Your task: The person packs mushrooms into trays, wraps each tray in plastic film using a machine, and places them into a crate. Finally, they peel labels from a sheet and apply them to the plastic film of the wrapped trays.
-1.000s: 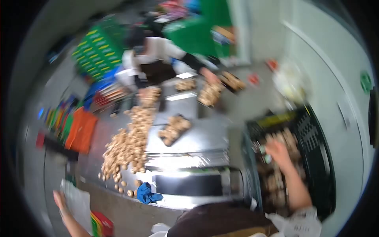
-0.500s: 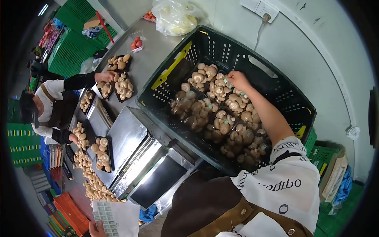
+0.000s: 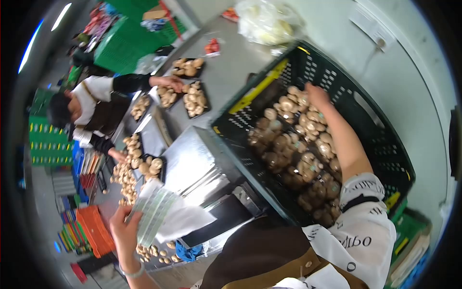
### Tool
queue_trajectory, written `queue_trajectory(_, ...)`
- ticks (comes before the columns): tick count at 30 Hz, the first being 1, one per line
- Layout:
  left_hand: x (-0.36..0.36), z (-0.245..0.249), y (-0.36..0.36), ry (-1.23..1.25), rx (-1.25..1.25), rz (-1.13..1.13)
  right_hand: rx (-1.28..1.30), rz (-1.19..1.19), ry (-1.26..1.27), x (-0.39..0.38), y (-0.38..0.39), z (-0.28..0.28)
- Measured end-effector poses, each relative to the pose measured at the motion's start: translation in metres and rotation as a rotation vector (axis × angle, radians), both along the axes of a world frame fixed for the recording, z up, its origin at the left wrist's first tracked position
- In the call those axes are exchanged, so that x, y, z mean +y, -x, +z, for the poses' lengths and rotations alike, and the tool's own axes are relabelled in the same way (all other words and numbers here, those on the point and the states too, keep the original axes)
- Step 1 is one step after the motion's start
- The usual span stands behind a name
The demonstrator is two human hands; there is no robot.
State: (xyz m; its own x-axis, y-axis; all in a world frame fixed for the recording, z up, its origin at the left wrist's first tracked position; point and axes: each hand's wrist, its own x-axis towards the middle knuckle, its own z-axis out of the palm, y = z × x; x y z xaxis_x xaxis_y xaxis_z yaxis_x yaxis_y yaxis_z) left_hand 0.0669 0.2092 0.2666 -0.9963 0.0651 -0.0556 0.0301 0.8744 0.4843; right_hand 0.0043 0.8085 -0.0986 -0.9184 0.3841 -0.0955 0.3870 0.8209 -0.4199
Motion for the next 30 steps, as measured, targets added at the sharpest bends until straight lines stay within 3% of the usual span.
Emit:
queue_trajectory(1,0.011,0.0,0.005,-0.009,-0.01,-0.008,-0.164,-0.023,-0.196,-0.007,-0.003,0.026)
queue_trajectory(3,0.018,-0.001,0.014,0.024,-0.005,-0.074,-0.099,-0.055,-0.304,-0.021,-0.003,0.041)
queue_trajectory(4,0.024,-0.004,0.016,-0.003,0.044,-0.093,0.017,0.071,-0.178,-0.035,-0.007,0.06)
queue_trajectory(5,0.028,-0.005,0.017,0.013,0.059,-0.107,0.175,0.145,0.26,-0.063,-0.012,0.101)
queue_trajectory(7,0.048,-0.003,0.018,0.035,0.116,-0.223,0.388,0.226,0.6,-0.124,-0.019,0.166)
queue_trajectory(8,0.056,-0.007,0.019,0.017,0.198,-0.303,0.439,0.274,0.694,-0.156,-0.028,0.21)
queue_trajectory(10,0.077,-0.007,0.024,0.039,0.386,-0.492,0.55,0.613,0.837,-0.198,-0.035,0.255)
queue_trajectory(13,0.086,-0.004,0.022,0.14,0.553,-0.62,0.557,0.862,0.841,-0.252,-0.031,0.284)
queue_trajectory(15,0.08,0.0,0.014,0.223,0.688,-0.586,0.406,0.92,0.789,-0.268,-0.026,0.278)
queue_trajectory(17,0.071,0.001,0.001,0.306,0.876,-0.465,0.864,0.876,0.478,-0.276,-0.02,0.283)
queue_trajectory(19,0.031,-0.021,-0.019,0.315,0.861,-0.305,1.289,0.825,0.175,-0.275,-0.006,0.28)
queue_trajectory(21,-0.005,-0.046,-0.045,0.226,0.795,-0.12,1.448,0.797,-0.11,-0.265,0.001,0.299)
queue_trajectory(24,-0.054,-0.087,-0.091,0.246,0.63,0.104,1.447,0.916,-0.446,-0.259,0.008,0.313)
queue_trajectory(27,-0.092,-0.127,-0.131,0.156,0.489,0.217,1.284,1.092,-0.574,-0.265,0.032,0.288)
queue_trajectory(30,-0.132,-0.159,-0.144,0.113,0.429,0.237,0.92,1.078,-0.606,-0.265,0.059,0.237)
